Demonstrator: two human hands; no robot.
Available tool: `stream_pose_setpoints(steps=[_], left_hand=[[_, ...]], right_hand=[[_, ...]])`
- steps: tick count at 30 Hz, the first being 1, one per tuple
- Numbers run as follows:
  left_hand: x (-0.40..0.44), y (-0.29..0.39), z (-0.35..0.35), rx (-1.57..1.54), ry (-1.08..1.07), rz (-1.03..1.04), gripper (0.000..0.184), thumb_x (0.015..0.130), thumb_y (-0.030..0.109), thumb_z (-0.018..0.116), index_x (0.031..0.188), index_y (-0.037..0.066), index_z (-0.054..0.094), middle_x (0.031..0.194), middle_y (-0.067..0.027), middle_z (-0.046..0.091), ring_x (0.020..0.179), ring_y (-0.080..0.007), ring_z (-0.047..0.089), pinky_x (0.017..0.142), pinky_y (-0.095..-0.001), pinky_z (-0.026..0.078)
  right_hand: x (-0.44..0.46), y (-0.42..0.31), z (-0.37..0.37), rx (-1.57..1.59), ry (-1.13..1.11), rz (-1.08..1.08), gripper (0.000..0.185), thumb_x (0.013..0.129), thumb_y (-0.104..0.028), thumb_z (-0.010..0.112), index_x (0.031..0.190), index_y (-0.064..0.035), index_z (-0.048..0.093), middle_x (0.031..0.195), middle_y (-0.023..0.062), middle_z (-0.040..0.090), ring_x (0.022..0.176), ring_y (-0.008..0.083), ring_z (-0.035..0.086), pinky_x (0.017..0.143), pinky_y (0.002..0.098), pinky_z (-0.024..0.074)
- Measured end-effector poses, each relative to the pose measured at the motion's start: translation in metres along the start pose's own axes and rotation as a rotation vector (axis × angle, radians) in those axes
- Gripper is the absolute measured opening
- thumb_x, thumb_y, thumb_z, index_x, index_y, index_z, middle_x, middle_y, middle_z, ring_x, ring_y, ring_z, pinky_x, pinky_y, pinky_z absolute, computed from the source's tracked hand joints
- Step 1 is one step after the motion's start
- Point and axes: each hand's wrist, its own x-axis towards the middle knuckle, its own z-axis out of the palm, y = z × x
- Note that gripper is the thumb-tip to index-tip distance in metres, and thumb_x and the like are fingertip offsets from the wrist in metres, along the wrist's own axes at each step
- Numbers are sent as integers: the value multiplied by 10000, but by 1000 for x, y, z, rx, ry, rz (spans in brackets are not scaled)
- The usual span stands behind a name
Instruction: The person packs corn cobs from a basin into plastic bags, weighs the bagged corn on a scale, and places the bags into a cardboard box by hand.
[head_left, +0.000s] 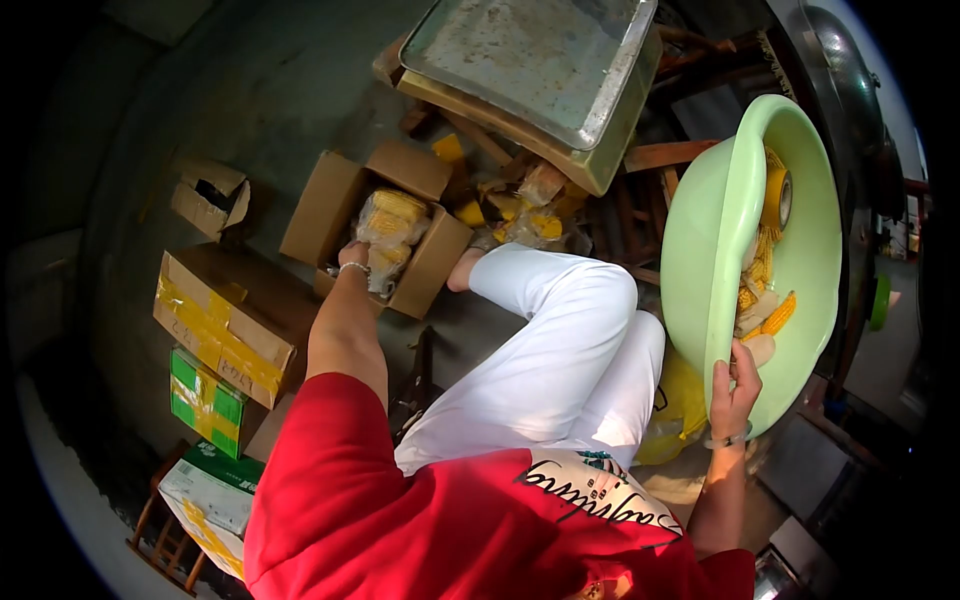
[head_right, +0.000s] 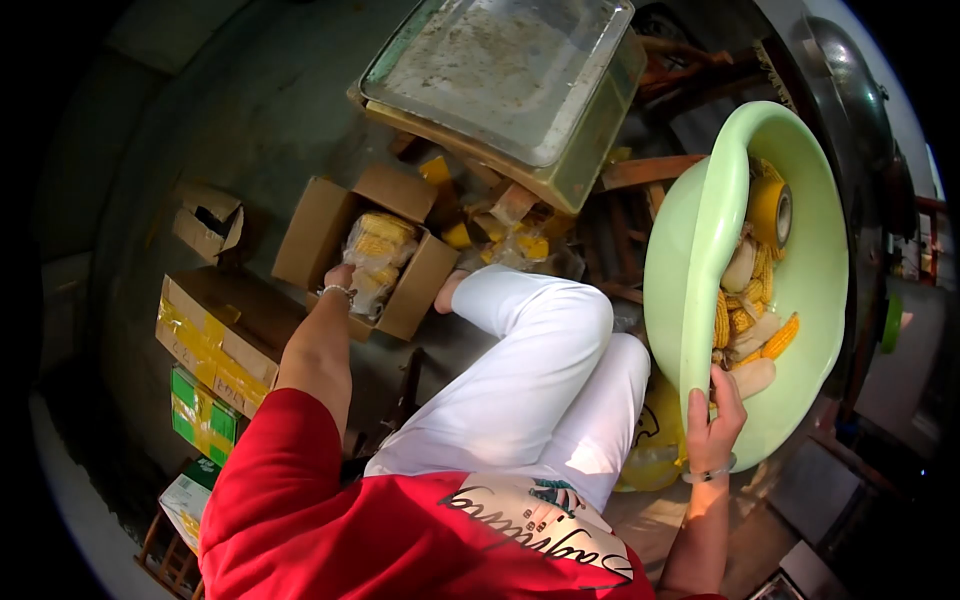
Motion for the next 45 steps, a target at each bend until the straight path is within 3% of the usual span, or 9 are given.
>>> stream_pose_setpoints(steps=[2,5,11,14,20,30,34,37,45], left_hand=[[-15,0,-10,-216,118,18,274,730,177,633,970,51,676,942,-167,670,887,-291,636,803,-357,476],[-52,9,-31,99,235,233,275,723,141,600,974,49,668,931,-189,661,880,-311,632,807,-369,478],[-109,-7,-20,603,58,590,293,737,146,551,994,58,659,995,-194,637,954,-346,597,829,-402,478],[-135,-11,-11,680,-125,557,298,742,159,544,1004,72,657,1041,-191,622,982,-337,588,832,-402,478],[-178,-29,5,701,-266,640,222,750,172,549,899,73,680,903,-191,648,884,-342,615,800,-404,484],[-361,102,26,127,-388,1315,167,784,118,585,928,53,637,830,-142,646,744,-306,618,671,-382,492],[-467,157,40,-40,-546,1640,202,769,70,648,968,50,618,794,-102,633,630,-205,613,571,-308,481],[-529,177,67,-167,-630,1902,182,759,61,646,939,64,616,757,-113,625,613,-249,604,545,-321,471],[-597,200,136,367,-593,1861,199,797,251,587,863,72,643,730,-175,625,692,-356,603,638,-439,480]], right_hand=[[0,2,0,-1,-6,-10,283,820,-82,537,1063,63,541,937,157,581,818,260,561,744,326,447],[0,1,0,7,0,-9,272,824,-69,530,1062,63,542,932,155,580,820,260,562,753,330,448],[-2,10,2,48,25,-2,262,826,-69,540,1053,62,545,919,152,578,813,254,563,741,321,451],[-2,14,3,37,38,-34,267,828,-77,551,1057,59,549,918,148,582,802,249,562,725,315,453],[-2,14,1,-23,5,-30,279,840,-101,559,1075,49,557,915,142,591,793,259,574,711,322,456],[0,6,-2,-107,56,-260,266,857,-146,561,1076,4,573,916,166,594,813,343,575,707,375,461],[-1,0,-1,-133,107,-276,242,849,-145,561,1058,-26,589,879,151,600,780,343,581,662,402,464],[-2,3,-2,-168,133,-263,230,851,-167,554,1039,-43,599,854,143,610,769,339,588,648,412,470],[-3,17,0,-370,28,-144,192,814,-199,535,751,-38,621,701,165,608,684,361,599,609,457,476]])
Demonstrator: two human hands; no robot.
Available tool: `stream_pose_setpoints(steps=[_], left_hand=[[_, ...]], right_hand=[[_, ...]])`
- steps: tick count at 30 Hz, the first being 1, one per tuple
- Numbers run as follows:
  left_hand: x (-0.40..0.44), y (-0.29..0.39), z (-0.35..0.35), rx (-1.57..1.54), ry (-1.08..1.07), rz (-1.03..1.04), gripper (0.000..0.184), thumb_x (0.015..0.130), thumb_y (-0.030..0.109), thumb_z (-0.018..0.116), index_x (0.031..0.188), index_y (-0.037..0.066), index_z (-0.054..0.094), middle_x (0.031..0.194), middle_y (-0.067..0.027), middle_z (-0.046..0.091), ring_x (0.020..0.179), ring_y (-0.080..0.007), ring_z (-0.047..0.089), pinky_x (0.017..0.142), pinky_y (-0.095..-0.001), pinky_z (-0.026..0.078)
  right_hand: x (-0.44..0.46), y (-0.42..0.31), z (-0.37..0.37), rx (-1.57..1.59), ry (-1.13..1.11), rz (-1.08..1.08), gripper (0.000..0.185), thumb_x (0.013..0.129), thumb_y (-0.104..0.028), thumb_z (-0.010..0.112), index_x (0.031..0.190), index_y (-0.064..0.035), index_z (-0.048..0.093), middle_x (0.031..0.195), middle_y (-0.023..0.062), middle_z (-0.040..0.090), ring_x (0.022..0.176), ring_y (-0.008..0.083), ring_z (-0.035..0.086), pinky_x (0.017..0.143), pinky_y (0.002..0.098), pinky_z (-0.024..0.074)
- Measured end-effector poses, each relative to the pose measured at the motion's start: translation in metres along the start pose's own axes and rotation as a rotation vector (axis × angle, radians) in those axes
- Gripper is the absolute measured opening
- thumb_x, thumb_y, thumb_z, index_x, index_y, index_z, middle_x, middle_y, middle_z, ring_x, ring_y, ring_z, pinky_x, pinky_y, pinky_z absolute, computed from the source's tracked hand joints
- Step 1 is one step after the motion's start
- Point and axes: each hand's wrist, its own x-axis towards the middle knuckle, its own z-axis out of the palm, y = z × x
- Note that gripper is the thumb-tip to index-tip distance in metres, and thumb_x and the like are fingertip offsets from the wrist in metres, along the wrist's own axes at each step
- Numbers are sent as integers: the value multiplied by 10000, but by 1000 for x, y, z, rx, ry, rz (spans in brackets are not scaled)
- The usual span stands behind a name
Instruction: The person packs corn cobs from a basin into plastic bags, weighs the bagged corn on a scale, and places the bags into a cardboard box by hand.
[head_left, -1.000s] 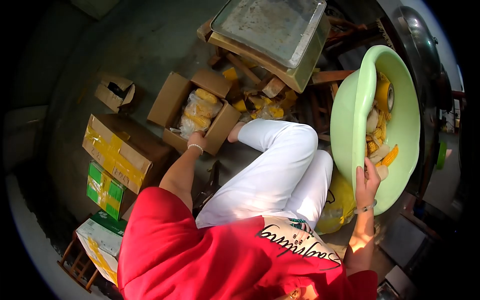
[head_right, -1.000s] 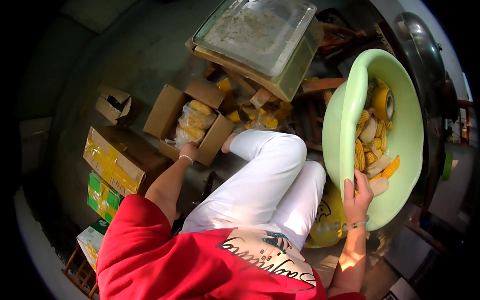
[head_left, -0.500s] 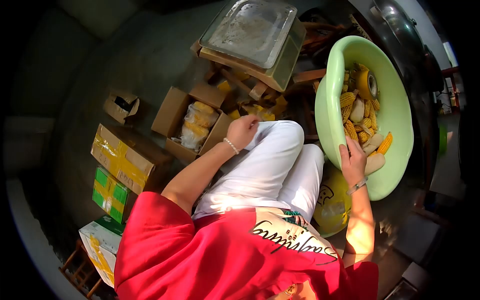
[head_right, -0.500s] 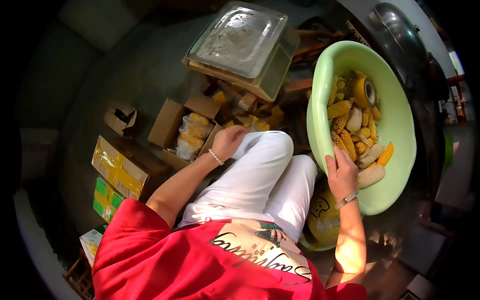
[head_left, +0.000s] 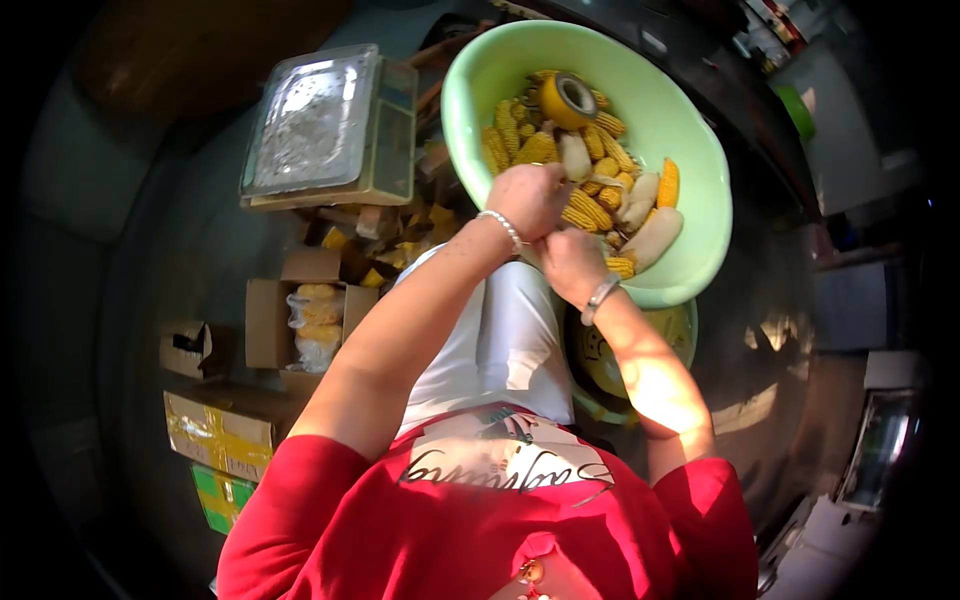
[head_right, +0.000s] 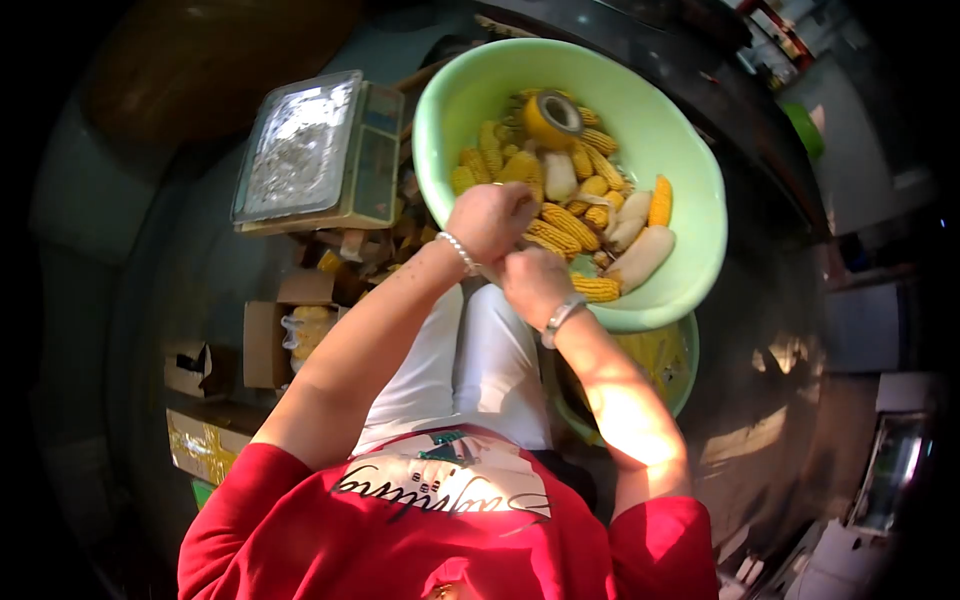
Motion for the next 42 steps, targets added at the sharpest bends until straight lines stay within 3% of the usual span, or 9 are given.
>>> stream_pose_setpoints(steps=[10,21,26,30,34,36,39,41,42], left_hand=[[5,-1,1,160,-16,-76,234,804,280,582,858,66,660,728,-188,627,734,-351,606,692,-432,471],[5,1,6,265,-18,-33,223,795,268,604,861,67,673,749,-168,649,716,-324,626,685,-403,491],[4,2,8,292,-33,-39,215,790,253,605,882,72,677,757,-159,652,711,-318,623,689,-387,488],[3,7,5,321,-89,-77,243,809,280,579,903,75,669,785,-170,654,771,-324,626,742,-403,487],[4,5,5,312,-69,-61,228,801,265,588,894,75,673,760,-162,653,737,-313,626,714,-391,487],[4,3,7,299,-36,-55,216,785,250,608,882,70,678,733,-150,650,685,-296,627,666,-368,486],[4,2,7,299,-34,-53,220,786,252,603,881,68,677,724,-146,648,673,-287,625,652,-364,483],[5,-1,8,314,-42,-49,223,786,253,600,883,67,677,719,-142,647,665,-284,623,644,-364,482],[5,-1,8,322,-43,-47,224,786,253,599,884,67,677,716,-140,647,661,-283,622,640,-364,481]], right_hand=[[-36,40,-20,209,131,-79,120,806,-94,527,876,-62,619,804,125,610,741,318,606,645,399,492],[-191,183,-62,744,782,631,269,685,145,359,646,2,584,584,59,581,502,109,549,475,220,443],[-252,217,8,1112,455,876,252,640,141,383,668,16,601,567,111,575,453,160,537,411,260,441],[-275,220,98,872,62,1267,212,738,47,494,825,-5,681,669,68,639,596,137,616,488,273,500],[-286,217,164,772,166,1352,310,771,-14,541,1066,-23,634,967,137,654,791,217,638,599,335,526],[-306,249,229,675,126,1277,349,784,-91,577,1131,-59,597,1108,141,612,901,301,620,753,379,503],[-292,228,233,799,-59,1281,297,786,-138,605,1077,-79,612,1047,95,629,848,290,624,752,397,493],[-287,205,212,241,-488,839,222,796,-185,602,977,-66,652,940,90,662,846,287,627,796,400,479],[-288,200,205,228,-452,838,197,794,-187,607,930,-54,656,898,92,665,843,277,631,770,395,489]])
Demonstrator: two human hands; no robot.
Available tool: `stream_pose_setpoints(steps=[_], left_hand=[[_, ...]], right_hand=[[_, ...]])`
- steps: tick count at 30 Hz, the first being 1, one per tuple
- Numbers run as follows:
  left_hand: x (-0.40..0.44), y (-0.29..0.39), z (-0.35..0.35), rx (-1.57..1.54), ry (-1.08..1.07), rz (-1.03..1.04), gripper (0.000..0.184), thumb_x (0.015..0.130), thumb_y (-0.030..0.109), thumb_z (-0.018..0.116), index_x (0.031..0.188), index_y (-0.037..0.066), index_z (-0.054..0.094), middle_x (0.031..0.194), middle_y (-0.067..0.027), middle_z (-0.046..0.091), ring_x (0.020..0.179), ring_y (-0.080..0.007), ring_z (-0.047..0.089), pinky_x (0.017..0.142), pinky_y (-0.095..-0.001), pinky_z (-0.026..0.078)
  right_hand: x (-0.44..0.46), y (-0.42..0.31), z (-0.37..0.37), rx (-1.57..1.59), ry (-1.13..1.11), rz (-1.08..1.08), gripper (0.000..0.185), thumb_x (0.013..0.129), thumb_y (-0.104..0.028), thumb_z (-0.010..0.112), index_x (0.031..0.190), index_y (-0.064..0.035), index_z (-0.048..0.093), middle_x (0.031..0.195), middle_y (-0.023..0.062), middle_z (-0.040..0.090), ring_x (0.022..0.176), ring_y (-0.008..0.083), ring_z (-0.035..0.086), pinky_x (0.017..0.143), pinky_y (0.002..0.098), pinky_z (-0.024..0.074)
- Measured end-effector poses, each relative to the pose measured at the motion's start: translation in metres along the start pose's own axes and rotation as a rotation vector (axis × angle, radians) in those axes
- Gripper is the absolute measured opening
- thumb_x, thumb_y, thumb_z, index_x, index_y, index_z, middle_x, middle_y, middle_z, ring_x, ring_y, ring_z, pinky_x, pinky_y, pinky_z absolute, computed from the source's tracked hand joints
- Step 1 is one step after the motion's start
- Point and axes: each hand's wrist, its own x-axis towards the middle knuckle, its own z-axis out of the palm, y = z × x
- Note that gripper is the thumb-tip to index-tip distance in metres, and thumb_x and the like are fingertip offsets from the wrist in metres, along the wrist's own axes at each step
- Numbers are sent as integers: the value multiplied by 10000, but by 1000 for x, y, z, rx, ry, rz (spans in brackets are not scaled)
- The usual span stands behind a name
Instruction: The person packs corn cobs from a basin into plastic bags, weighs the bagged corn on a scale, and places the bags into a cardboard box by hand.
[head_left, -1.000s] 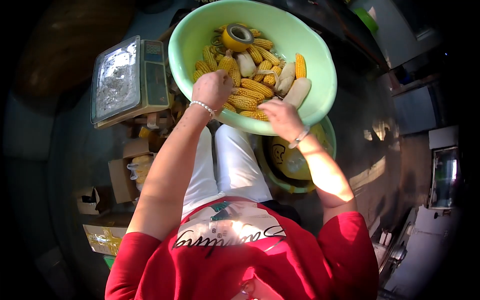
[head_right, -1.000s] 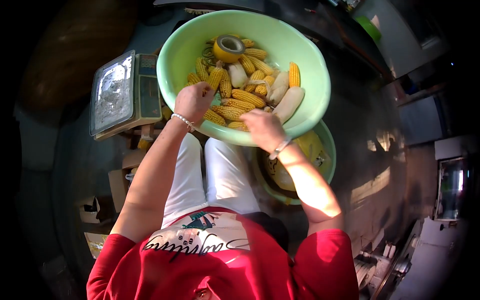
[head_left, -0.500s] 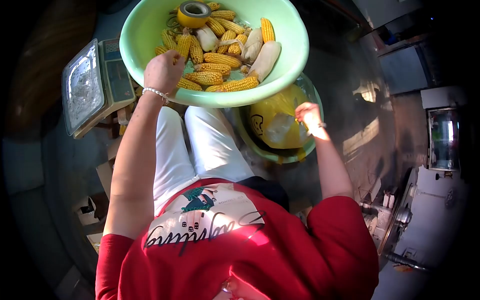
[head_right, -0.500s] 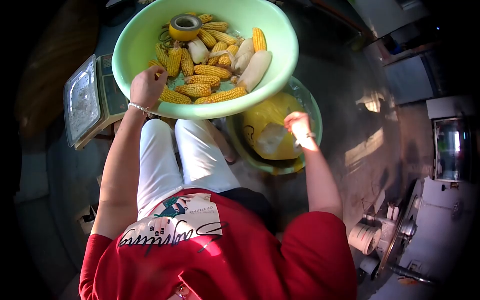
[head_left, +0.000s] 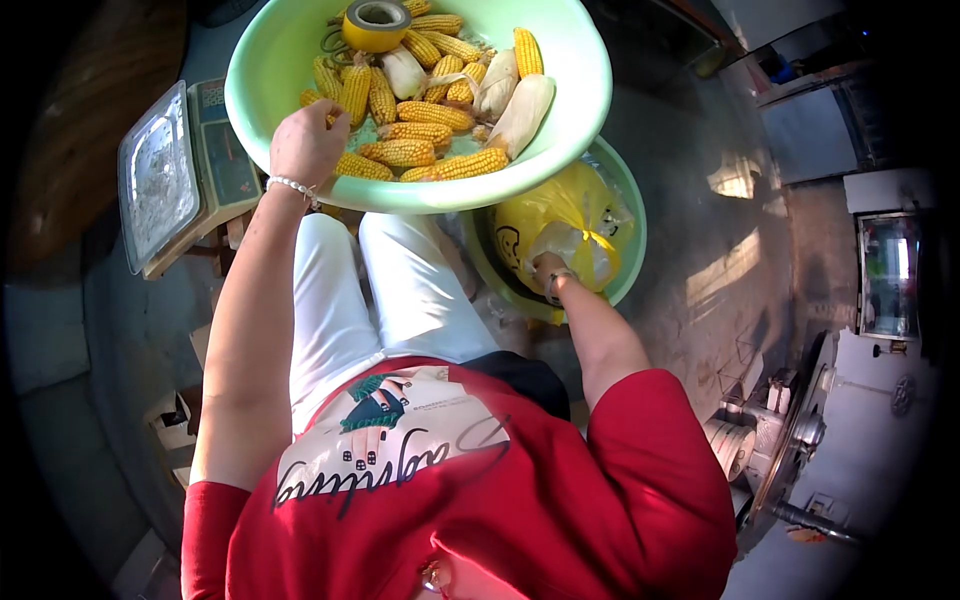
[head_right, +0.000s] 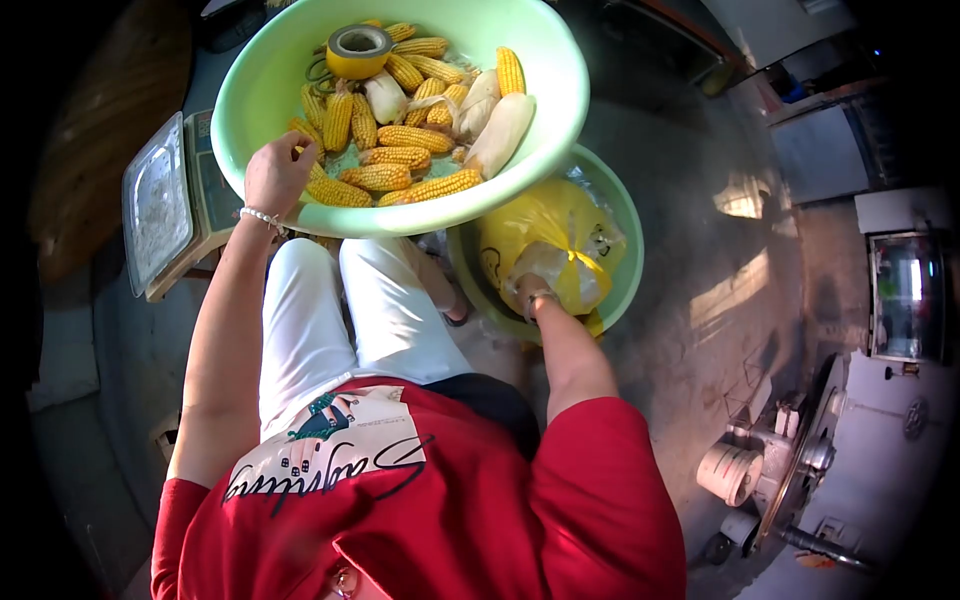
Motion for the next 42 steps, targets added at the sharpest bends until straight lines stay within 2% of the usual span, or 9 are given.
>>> stream_pose_setpoints(steps=[2,11,15,20,26,28,30,32,42], left_hand=[[0,2,-1,6,-1,-3,224,785,252,599,883,67,677,710,-137,645,654,-281,620,635,-364,480],[0,3,-2,-8,-28,-2,223,798,258,592,883,68,670,746,-156,650,722,-310,623,693,-388,486],[-3,1,0,-13,38,62,222,789,246,609,880,56,679,715,-141,648,657,-268,626,649,-346,492],[-24,11,-8,-543,105,32,223,820,159,654,991,16,648,851,-83,671,736,-135,624,677,-258,505],[-112,80,-32,-880,-125,358,904,670,298,809,1363,11,304,1280,-149,478,1207,-248,444,1019,-389,344],[-129,83,-28,-986,-30,233,685,762,188,737,1309,1,370,1194,-144,533,1123,-231,515,961,-367,412],[-126,51,-17,-1251,-295,-135,474,828,112,659,1227,-13,434,1104,-109,575,978,-184,588,845,-312,485],[-133,29,-10,-1352,14,-162,314,863,69,602,1140,-23,486,1020,-77,600,857,-128,602,744,-259,504],[-180,-17,-32,-1454,5,-450,251,792,158,714,938,-21,616,811,-28,636,743,-78,576,668,-237,494]], right_hand=[[-9,-4,-5,1,72,-12,174,791,-191,617,837,-30,664,815,98,670,837,256,639,719,387,508],[-47,24,-97,1469,368,346,150,817,-129,631,923,-24,621,756,52,606,691,161,601,567,315,508],[-52,-2,-155,1770,492,-67,166,851,-201,628,929,-56,604,732,29,583,618,138,572,547,279,491],[-92,-107,-240,1633,373,-391,162,889,-222,589,869,-62,599,676,-15,568,611,86,560,557,235,462],[-123,-232,-246,1164,183,-763,290,911,-300,564,862,-19,619,698,-28,585,642,44,516,573,191,396],[-130,-265,-236,1048,-23,-833,280,907,-286,575,928,-10,621,756,-13,606,673,56,532,594,197,419],[-132,-289,-220,983,-251,-895,305,847,-148,653,1100,-6,561,919,34,613,799,108,576,738,241,476],[-137,-315,-189,1049,-241,-869,413,781,-9,675,1163,-9,519,966,48,599,832,119,586,762,247,484],[-138,-368,-173,757,-485,-714,313,757,102,550,1059,23,572,845,6,598,680,41,560,578,183,459]])
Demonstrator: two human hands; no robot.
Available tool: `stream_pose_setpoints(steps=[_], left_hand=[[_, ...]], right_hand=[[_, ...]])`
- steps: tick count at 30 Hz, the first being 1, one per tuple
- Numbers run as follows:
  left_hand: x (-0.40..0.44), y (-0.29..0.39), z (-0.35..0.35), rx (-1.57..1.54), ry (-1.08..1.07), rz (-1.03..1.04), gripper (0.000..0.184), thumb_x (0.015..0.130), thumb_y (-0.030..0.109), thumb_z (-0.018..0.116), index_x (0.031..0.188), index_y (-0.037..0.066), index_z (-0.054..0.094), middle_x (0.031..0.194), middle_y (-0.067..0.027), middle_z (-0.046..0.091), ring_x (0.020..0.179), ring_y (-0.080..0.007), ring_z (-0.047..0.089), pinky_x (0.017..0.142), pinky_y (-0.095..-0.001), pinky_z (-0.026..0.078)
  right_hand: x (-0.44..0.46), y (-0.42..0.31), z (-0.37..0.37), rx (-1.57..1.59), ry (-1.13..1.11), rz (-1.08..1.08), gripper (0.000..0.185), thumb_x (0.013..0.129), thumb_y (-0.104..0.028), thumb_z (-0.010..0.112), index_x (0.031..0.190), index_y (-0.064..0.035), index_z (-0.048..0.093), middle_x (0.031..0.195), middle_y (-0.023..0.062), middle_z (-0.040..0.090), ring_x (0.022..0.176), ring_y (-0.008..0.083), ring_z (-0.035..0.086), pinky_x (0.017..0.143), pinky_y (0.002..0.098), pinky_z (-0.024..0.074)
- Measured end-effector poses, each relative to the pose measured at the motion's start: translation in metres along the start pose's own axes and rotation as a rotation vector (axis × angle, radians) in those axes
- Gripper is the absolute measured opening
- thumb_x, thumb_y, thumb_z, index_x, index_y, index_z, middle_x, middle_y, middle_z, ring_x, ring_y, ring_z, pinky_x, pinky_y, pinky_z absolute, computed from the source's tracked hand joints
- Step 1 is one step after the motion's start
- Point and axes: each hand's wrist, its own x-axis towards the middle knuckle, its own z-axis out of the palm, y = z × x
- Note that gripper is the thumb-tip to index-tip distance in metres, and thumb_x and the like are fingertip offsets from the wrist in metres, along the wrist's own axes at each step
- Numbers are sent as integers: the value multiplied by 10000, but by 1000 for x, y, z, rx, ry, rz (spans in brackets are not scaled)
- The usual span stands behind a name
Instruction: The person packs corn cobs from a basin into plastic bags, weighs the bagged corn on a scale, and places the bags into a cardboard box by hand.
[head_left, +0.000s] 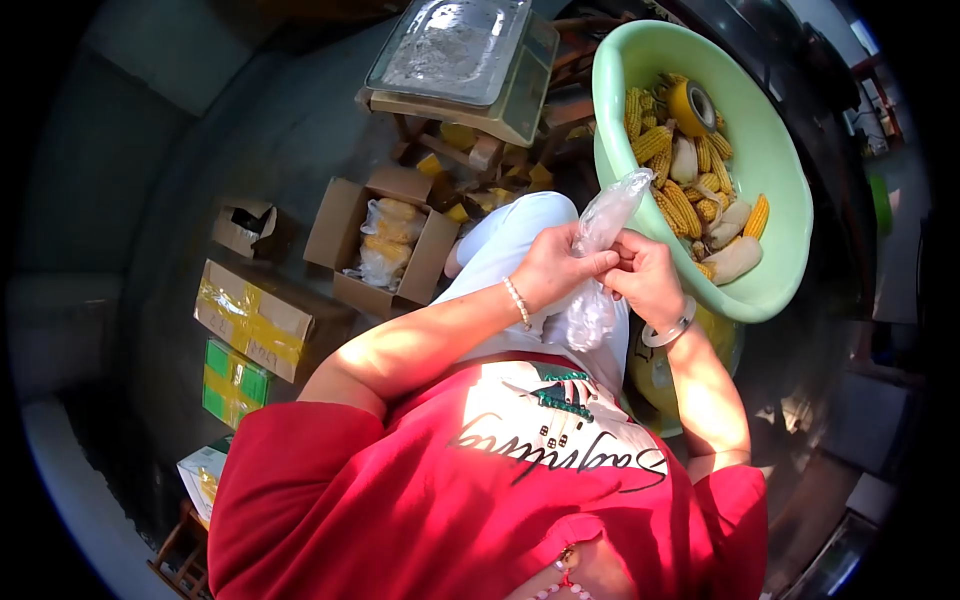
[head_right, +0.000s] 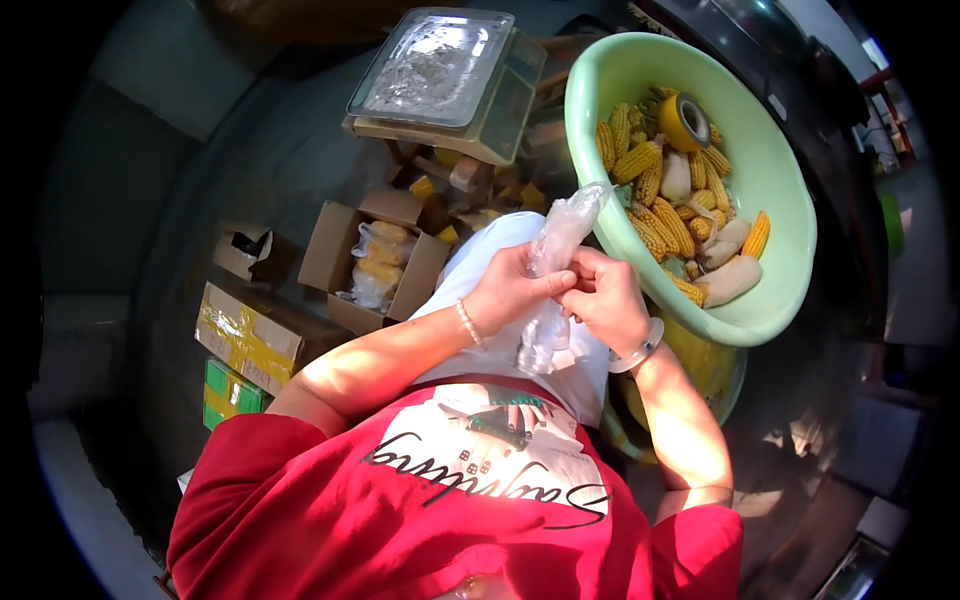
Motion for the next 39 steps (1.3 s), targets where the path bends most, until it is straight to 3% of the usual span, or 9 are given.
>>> stream_pose_setpoints(steps=[11,14,16,21,25,29,34,35,39], left_hand=[[-17,21,-36,-12,119,-127,183,877,190,610,824,15,613,634,42,515,523,-27,406,452,-187,316],[-12,19,-42,-154,199,-212,206,884,235,599,795,50,587,593,40,477,480,-34,391,428,-185,289],[-15,27,-39,-157,229,-242,228,876,251,609,763,59,564,595,33,485,473,-38,392,421,-188,284],[-18,29,-34,-139,119,-203,299,827,291,678,663,88,531,562,31,480,446,-40,388,389,-206,293],[-22,29,-44,-13,96,-271,320,796,282,715,622,84,533,551,56,453,474,-32,377,411,-214,296],[-19,38,-45,443,-91,-115,310,737,239,748,606,21,570,544,31,477,518,-65,419,476,-266,375],[-14,21,-77,1250,-4,18,311,695,329,622,674,18,616,666,-198,596,668,-370,584,631,-442,468],[-13,31,-76,1268,7,-67,277,681,284,665,774,25,631,758,-177,622,741,-330,600,662,-426,473],[-18,53,-67,1309,192,433,518,606,111,724,1098,80,568,1110,-133,575,984,-318,545,818,-373,455]], right_hand=[[8,-19,-41,-191,315,-187,331,776,85,594,1103,30,585,872,47,605,648,80,570,588,206,472],[3,-45,-17,-674,605,-578,347,764,51,621,1106,15,583,970,89,602,795,158,600,718,268,489],[-7,-61,9,-906,413,-773,439,711,14,663,1136,10,554,1087,159,579,940,283,589,861,361,462],[7,-19,28,-1135,168,-716,356,720,35,621,1072,5,577,909,156,617,828,321,600,743,396,486],[13,-5,22,-858,228,-685,191,736,47,590,918,-5,614,743,135,608,662,304,600,565,343,485],[13,-9,20,-896,276,-678,114,758,26,571,859,-22,594,729,130,613,674,311,606,565,362,484],[9,-13,5,-1011,246,-645,89,770,-11,539,835,-45,590,707,125,605,646,315,604,554,381,483],[7,-12,4,-1059,215,-616,85,768,-14,534,825,-47,587,700,125,601,643,315,604,552,380,483],[7,-12,3,-1108,219,-609,79,748,-27,528,804,-56,575,691,128,589,626,315,601,542,380,479]])
